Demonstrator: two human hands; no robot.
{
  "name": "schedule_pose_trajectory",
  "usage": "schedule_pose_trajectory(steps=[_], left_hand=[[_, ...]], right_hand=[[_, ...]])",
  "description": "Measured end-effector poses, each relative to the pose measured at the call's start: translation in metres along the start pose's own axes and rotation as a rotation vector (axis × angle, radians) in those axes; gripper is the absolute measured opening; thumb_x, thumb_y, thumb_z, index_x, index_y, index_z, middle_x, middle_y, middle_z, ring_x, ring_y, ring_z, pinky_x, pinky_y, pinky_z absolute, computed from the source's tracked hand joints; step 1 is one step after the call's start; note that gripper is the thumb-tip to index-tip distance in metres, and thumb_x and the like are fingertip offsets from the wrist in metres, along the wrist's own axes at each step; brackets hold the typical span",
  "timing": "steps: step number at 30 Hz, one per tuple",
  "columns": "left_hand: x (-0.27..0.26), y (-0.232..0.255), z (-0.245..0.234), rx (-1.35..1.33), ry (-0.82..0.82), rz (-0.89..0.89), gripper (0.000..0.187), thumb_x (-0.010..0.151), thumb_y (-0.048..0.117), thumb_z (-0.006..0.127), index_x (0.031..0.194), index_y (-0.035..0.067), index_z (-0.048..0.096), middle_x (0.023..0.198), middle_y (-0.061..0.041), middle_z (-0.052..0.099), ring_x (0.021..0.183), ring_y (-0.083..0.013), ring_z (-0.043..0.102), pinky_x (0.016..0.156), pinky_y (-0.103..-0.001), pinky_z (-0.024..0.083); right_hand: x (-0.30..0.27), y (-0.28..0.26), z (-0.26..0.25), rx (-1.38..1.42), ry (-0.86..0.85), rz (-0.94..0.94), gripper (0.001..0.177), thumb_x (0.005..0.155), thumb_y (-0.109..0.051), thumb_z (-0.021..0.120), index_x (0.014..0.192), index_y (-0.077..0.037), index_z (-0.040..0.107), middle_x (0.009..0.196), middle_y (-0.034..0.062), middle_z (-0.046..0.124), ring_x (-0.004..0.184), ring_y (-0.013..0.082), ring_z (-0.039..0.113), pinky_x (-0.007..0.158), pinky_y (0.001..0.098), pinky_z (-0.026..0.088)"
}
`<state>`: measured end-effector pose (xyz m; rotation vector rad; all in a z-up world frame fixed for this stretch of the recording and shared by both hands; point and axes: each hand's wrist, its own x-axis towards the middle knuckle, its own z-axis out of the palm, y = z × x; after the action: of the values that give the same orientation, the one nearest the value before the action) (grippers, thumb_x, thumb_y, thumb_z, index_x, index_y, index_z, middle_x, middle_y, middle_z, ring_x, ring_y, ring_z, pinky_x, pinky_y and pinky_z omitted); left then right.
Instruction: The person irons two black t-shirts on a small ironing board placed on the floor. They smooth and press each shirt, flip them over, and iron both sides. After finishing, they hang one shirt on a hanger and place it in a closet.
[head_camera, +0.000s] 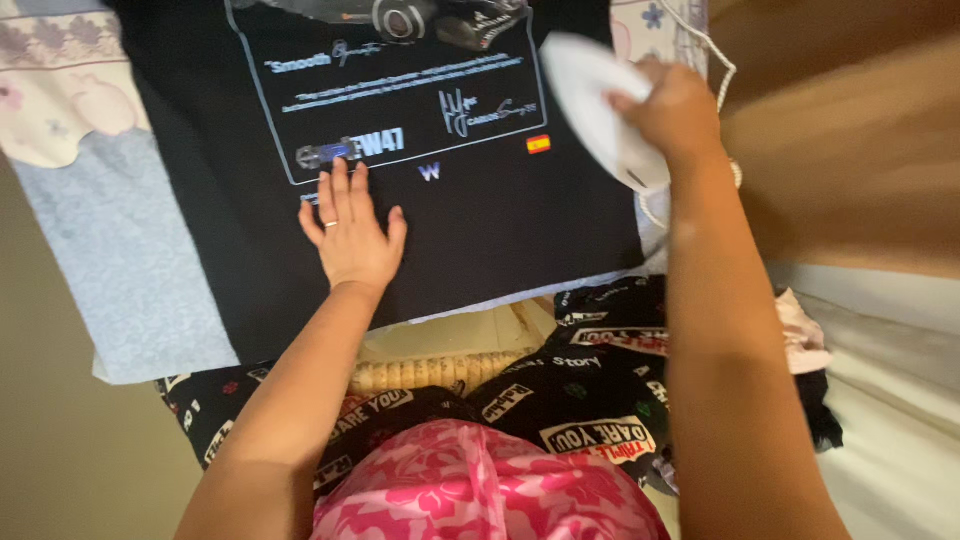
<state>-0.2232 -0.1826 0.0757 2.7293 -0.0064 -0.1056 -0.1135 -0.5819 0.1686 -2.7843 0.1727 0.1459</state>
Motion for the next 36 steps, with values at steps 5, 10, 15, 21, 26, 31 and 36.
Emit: schedule_pose_trajectory(steps=[5, 10, 15, 21, 26, 31, 36], left_hand=[[0.001, -0.002, 0.004, -0.004, 0.006, 0.008, 0.072, 0.098, 0.043, 0.057, 0.157, 0.007, 0.036, 0.168, -0.016, 0.025, 0.156, -0.0341, 0.018, 0.121, -0.061, 0.007], [0.000, -0.002, 0.004, 0.003, -0.001, 0.011, 0.073, 0.099, 0.042, 0.057, 0.158, 0.006, 0.035, 0.169, -0.015, 0.025, 0.157, -0.0338, 0.017, 0.122, -0.061, 0.007], [0.003, 0.001, 0.000, 0.021, -0.012, -0.004, 0.075, 0.095, 0.042, 0.059, 0.157, 0.006, 0.035, 0.168, -0.015, 0.025, 0.156, -0.0333, 0.017, 0.120, -0.060, 0.007], [0.004, 0.000, 0.001, 0.008, -0.009, -0.002, 0.073, 0.096, 0.043, 0.058, 0.156, 0.007, 0.036, 0.168, -0.015, 0.026, 0.156, -0.0330, 0.017, 0.121, -0.060, 0.007], [0.001, -0.001, 0.001, 0.009, -0.002, 0.015, 0.073, 0.098, 0.043, 0.055, 0.157, 0.006, 0.036, 0.168, -0.017, 0.025, 0.156, -0.0342, 0.017, 0.121, -0.062, 0.007], [0.001, 0.000, 0.001, 0.009, -0.010, 0.004, 0.073, 0.097, 0.043, 0.055, 0.157, 0.006, 0.036, 0.168, -0.017, 0.025, 0.155, -0.0344, 0.018, 0.120, -0.062, 0.007], [0.001, -0.001, 0.001, -0.014, 0.006, 0.015, 0.072, 0.098, 0.042, 0.055, 0.157, 0.006, 0.036, 0.168, -0.016, 0.026, 0.155, -0.0352, 0.018, 0.120, -0.062, 0.008]], right_hand=[[-0.030, -0.050, 0.017, -0.151, -0.287, -0.276, 0.040, 0.079, -0.048, 0.083, 0.110, -0.022, 0.077, 0.092, 0.0092, 0.076, 0.086, 0.0308, 0.071, 0.080, 0.0460, 0.053], [-0.012, -0.139, 0.056, 0.009, -0.035, -0.483, 0.042, 0.079, -0.044, 0.083, 0.113, -0.021, 0.077, 0.096, 0.0087, 0.076, 0.091, 0.0325, 0.070, 0.078, 0.0485, 0.053], [0.012, -0.226, 0.084, -0.004, -0.192, -0.490, 0.043, 0.076, -0.046, 0.083, 0.111, -0.021, 0.075, 0.097, 0.0104, 0.075, 0.092, 0.0324, 0.070, 0.079, 0.0479, 0.053], [0.036, -0.163, 0.072, -0.016, -0.175, -0.292, 0.039, 0.077, -0.044, 0.082, 0.109, -0.022, 0.076, 0.098, 0.0065, 0.075, 0.091, 0.0291, 0.071, 0.077, 0.0479, 0.053], [0.047, -0.028, 0.020, 0.022, -0.065, -0.141, 0.037, 0.087, -0.043, 0.084, 0.107, -0.013, 0.077, 0.096, 0.0109, 0.074, 0.089, 0.0305, 0.071, 0.078, 0.0449, 0.053], [0.038, 0.016, -0.005, 0.056, -0.122, -0.047, 0.041, 0.089, -0.047, 0.083, 0.114, -0.016, 0.077, 0.095, 0.0102, 0.074, 0.086, 0.0279, 0.073, 0.081, 0.0407, 0.055], [0.041, -0.028, 0.010, -0.034, -0.231, -0.387, 0.038, 0.082, -0.049, 0.082, 0.110, -0.023, 0.079, 0.099, 0.0081, 0.076, 0.091, 0.0310, 0.071, 0.079, 0.0448, 0.054]])
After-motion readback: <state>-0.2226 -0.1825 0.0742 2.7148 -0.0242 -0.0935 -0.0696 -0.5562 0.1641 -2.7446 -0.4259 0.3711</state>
